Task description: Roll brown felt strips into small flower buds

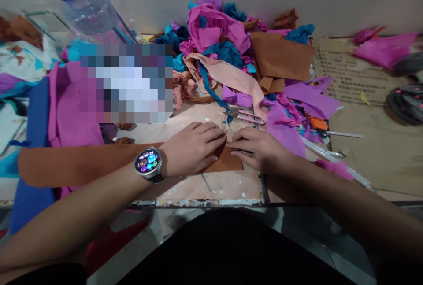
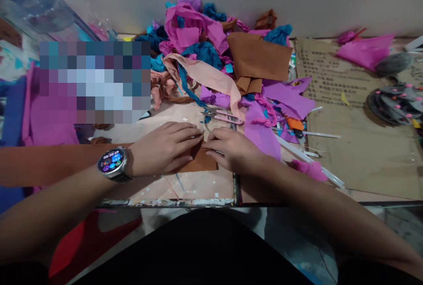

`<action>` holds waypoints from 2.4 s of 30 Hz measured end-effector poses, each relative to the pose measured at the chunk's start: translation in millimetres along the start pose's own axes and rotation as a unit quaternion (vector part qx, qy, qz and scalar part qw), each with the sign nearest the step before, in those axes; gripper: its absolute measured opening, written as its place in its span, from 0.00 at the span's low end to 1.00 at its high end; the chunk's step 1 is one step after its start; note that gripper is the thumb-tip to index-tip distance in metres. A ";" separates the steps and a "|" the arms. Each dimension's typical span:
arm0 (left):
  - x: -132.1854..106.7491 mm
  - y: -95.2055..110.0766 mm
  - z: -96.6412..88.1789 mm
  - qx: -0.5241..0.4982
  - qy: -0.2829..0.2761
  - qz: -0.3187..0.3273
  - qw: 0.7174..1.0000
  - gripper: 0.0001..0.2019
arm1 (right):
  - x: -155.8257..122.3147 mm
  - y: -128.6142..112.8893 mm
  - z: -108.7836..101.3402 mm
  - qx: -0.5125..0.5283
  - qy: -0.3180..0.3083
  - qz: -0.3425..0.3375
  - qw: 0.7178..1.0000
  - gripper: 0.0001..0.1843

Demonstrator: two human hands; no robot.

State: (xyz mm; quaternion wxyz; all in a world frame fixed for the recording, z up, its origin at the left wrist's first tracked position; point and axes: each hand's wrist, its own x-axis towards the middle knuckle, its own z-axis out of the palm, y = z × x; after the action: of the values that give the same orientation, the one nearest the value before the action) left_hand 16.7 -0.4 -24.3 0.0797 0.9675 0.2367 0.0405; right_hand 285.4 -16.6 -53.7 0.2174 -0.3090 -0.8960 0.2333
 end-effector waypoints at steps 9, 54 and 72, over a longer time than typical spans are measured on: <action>0.1 1.9 -4.8 0.012 -0.011 -0.011 1.000 0.24 | 0.4 0.3 -1.6 -0.017 -0.006 -0.025 1.000 0.13; -0.2 3.7 -6.3 0.002 -0.017 -0.014 1.000 0.23 | -2.8 -0.4 0.5 -0.025 -0.003 0.004 1.000 0.11; -0.5 4.0 -6.1 -0.008 -0.009 -0.018 1.000 0.24 | -2.4 -0.5 -2.0 -0.027 -0.029 0.007 0.999 0.13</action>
State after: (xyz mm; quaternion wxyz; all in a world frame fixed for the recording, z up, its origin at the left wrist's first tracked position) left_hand 17.3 -3.3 -17.6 0.0900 0.9626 0.2535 0.0320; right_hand 288.0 -17.9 -52.5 0.1817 -0.3142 -0.9056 0.2195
